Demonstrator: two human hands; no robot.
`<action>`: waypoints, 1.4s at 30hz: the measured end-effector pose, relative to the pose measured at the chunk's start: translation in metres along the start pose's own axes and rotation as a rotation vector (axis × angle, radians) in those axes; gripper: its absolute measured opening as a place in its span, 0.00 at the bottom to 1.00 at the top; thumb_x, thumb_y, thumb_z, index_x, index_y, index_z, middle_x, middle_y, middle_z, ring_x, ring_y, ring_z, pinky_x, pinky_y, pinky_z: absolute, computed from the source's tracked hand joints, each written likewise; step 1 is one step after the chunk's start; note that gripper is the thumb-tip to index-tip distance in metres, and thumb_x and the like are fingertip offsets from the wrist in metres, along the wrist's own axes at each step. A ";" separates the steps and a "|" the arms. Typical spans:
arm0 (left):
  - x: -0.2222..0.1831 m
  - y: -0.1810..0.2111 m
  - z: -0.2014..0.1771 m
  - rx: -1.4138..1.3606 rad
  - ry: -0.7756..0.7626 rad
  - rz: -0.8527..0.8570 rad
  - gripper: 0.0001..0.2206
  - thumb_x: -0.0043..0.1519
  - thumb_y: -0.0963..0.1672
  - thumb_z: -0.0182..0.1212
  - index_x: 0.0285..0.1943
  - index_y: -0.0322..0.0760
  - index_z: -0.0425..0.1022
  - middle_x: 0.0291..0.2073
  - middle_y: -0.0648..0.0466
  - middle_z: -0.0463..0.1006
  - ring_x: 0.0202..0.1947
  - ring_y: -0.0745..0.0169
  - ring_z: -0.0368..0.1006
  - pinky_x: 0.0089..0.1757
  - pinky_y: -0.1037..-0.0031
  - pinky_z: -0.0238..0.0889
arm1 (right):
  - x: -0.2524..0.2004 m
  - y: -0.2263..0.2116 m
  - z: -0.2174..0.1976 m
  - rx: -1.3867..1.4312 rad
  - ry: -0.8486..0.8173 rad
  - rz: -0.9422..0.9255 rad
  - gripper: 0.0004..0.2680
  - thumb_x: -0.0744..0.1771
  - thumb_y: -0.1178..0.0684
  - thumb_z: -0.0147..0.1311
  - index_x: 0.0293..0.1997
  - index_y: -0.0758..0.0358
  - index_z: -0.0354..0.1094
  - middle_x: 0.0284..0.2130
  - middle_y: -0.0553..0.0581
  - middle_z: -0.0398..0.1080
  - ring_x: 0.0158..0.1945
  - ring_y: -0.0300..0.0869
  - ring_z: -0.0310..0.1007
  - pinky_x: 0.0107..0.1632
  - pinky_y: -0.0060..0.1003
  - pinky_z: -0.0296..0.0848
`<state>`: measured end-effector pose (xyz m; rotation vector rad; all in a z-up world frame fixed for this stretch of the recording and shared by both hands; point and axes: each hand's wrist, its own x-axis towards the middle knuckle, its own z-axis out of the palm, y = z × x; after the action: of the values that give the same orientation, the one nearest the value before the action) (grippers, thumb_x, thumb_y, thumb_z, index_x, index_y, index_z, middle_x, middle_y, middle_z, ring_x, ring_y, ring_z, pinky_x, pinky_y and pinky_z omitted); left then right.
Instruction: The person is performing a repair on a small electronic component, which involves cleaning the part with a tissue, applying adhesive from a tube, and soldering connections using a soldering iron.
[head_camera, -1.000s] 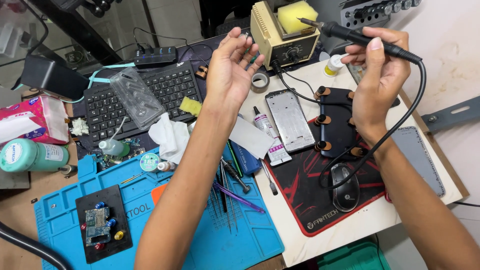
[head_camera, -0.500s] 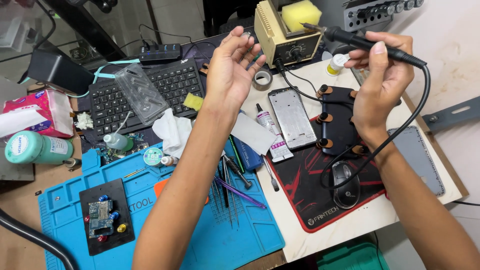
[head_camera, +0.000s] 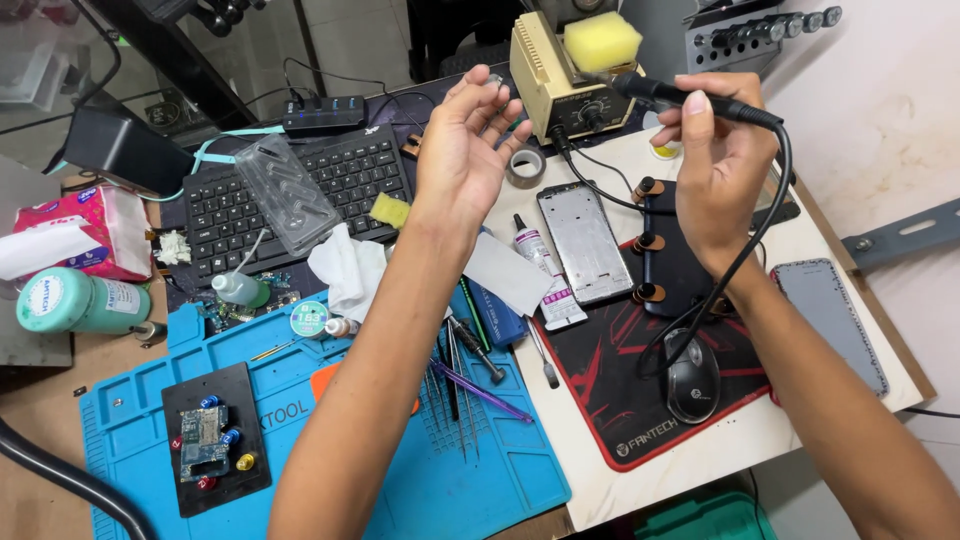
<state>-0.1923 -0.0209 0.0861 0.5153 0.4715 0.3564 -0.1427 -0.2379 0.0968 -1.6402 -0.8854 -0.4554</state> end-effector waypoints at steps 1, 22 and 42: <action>0.001 0.000 0.000 0.001 0.000 -0.002 0.17 0.55 0.37 0.61 0.53 0.40 0.73 0.34 0.51 0.78 0.34 0.58 0.75 0.43 0.61 0.72 | 0.002 0.001 0.001 -0.001 0.001 0.001 0.09 0.77 0.56 0.41 0.54 0.74 0.64 0.46 0.63 0.63 0.42 0.47 0.74 0.43 0.35 0.78; 0.016 0.001 -0.011 -0.011 0.001 -0.005 0.16 0.55 0.37 0.61 0.52 0.40 0.72 0.33 0.51 0.77 0.35 0.57 0.75 0.44 0.60 0.72 | 0.032 -0.005 0.004 -0.243 -0.123 -0.090 0.09 0.77 0.58 0.39 0.51 0.78 0.64 0.42 0.65 0.66 0.36 0.46 0.73 0.37 0.36 0.77; -0.027 -0.005 0.014 0.123 -0.273 0.052 0.10 0.55 0.39 0.68 0.43 0.41 0.75 0.31 0.49 0.78 0.40 0.58 0.78 0.31 0.67 0.69 | -0.016 -0.009 0.025 -0.265 -0.356 -0.437 0.10 0.72 0.64 0.58 0.61 0.64 0.71 0.41 0.66 0.66 0.47 0.53 0.74 0.45 0.41 0.77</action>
<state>-0.2070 -0.0423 0.1028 0.6858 0.2166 0.3026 -0.1640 -0.2184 0.0844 -1.8005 -1.5181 -0.6093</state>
